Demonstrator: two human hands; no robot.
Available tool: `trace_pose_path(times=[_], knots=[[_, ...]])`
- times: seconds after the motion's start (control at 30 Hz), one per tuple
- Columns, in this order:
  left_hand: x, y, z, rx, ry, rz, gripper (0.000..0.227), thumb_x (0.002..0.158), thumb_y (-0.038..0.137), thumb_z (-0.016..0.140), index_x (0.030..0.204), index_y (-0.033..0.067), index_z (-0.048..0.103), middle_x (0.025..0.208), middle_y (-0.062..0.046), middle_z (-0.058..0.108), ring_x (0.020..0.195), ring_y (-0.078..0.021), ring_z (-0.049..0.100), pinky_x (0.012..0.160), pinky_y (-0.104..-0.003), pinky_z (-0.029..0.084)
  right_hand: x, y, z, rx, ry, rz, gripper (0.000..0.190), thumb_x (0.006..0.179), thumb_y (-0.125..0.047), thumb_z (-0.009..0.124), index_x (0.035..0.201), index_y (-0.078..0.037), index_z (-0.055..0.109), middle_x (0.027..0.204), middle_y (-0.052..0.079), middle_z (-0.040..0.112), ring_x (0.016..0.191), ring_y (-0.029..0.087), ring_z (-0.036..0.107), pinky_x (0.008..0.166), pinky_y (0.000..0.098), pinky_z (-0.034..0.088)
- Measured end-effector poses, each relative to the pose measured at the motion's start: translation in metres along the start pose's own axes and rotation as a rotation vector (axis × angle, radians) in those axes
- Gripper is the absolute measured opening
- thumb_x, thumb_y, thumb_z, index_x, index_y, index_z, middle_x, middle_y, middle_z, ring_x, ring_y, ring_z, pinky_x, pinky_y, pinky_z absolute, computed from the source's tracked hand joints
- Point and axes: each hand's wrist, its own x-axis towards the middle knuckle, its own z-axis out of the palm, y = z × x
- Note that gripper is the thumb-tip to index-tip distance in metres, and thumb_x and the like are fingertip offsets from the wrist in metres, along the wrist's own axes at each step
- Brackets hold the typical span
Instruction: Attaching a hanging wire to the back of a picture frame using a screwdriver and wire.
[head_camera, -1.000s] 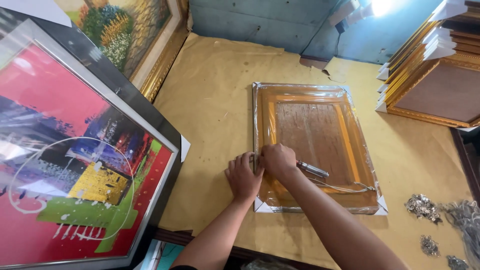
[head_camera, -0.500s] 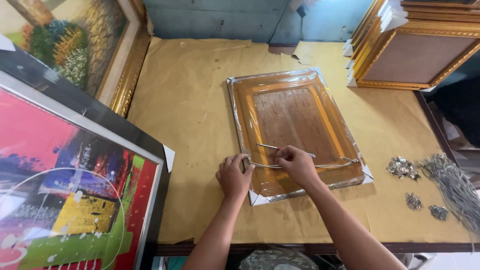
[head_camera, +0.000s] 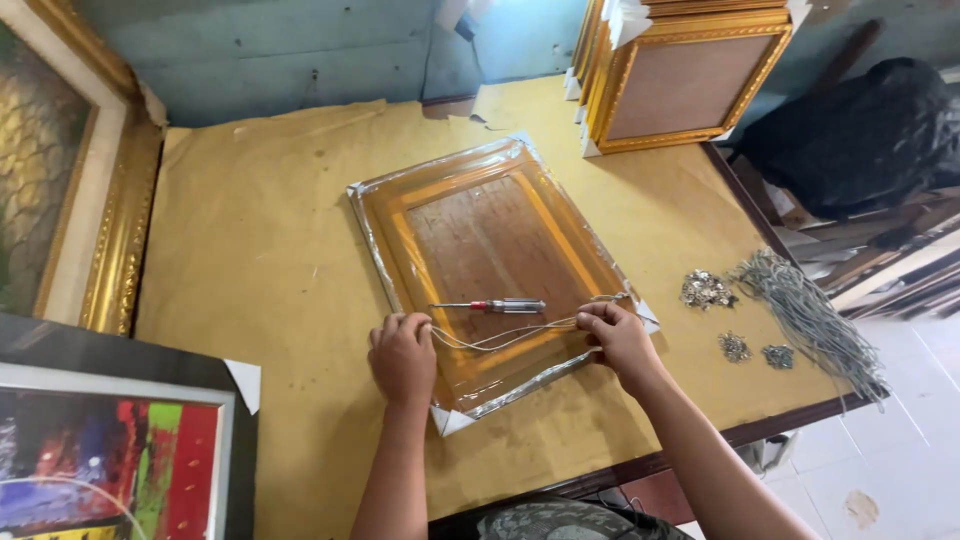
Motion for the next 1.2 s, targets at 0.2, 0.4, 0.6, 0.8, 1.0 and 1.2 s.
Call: trace_pose_path(times=[0.2, 0.4, 0.6, 0.8, 1.0, 1.2], knots=[[-0.007, 0.110, -0.042, -0.579, 0.174, 0.175, 0.008, 0.081, 0.020, 0.056, 0.088, 0.0174, 0.060, 0.080, -0.005, 0.063, 0.079, -0.0285, 0.060, 0.070, -0.039, 0.046, 0.011, -0.007, -0.053, 0.095, 0.098, -0.006, 0.027, 0.082, -0.024, 0.062, 0.098, -0.003, 0.061, 0.078, 0.008, 0.060, 0.062, 0.011, 0.054, 0.050, 0.0214, 0.050], [-0.026, 0.198, -0.028, -0.849, -0.280, 0.202, 0.016, 0.075, 0.031, 0.066, 0.074, 0.0209, 0.053, 0.066, 0.003, 0.066, 0.058, -0.0102, 0.059, 0.062, -0.023, 0.045, 0.021, -0.006, -0.115, 0.060, 0.214, -0.046, 0.020, 0.081, -0.014, 0.058, 0.097, -0.004, 0.063, 0.085, 0.010, 0.063, 0.063, 0.012, 0.054, 0.050, 0.0230, 0.050], [-0.075, 0.242, 0.025, -0.965, -0.413, 0.174, 0.014, 0.069, 0.012, 0.070, 0.071, 0.0133, 0.056, 0.056, 0.003, 0.059, 0.050, -0.0040, 0.050, 0.052, -0.017, 0.044, 0.053, 0.044, -0.195, -0.425, 0.454, -0.170, 0.019, 0.070, -0.022, 0.065, 0.088, -0.026, 0.068, 0.075, -0.003, 0.064, 0.070, 0.016, 0.062, 0.066, 0.0332, 0.052], [-0.086, 0.285, 0.043, -0.796, -0.483, 0.275, 0.014, 0.066, 0.022, 0.072, 0.077, 0.0214, 0.063, 0.064, 0.005, 0.066, 0.057, -0.0071, 0.058, 0.058, -0.021, 0.047, 0.038, 0.051, -0.241, -0.639, 0.493, -0.117, 0.015, 0.070, -0.024, 0.062, 0.083, -0.029, 0.068, 0.084, -0.004, 0.067, 0.084, 0.019, 0.064, 0.075, 0.0348, 0.052], [-0.098, 0.321, 0.053, -0.855, -0.522, 0.276, 0.013, 0.071, 0.018, 0.068, 0.083, 0.0180, 0.064, 0.066, 0.002, 0.065, 0.061, -0.0088, 0.054, 0.061, -0.025, 0.047, 0.019, 0.045, -0.255, -0.710, 0.353, -0.145, 0.016, 0.071, -0.013, 0.062, 0.085, -0.016, 0.068, 0.085, 0.007, 0.068, 0.089, 0.029, 0.063, 0.078, 0.0429, 0.051], [-0.104, 0.329, 0.068, -0.886, -0.569, 0.157, 0.018, 0.077, 0.011, 0.058, 0.094, 0.0154, 0.060, 0.075, -0.006, 0.065, 0.066, -0.0117, 0.060, 0.062, -0.026, 0.048, 0.062, 0.086, -0.287, -0.566, 0.357, -0.135, 0.025, 0.067, -0.016, 0.060, 0.090, -0.025, 0.066, 0.083, -0.003, 0.068, 0.088, 0.022, 0.062, 0.080, 0.0355, 0.049]])
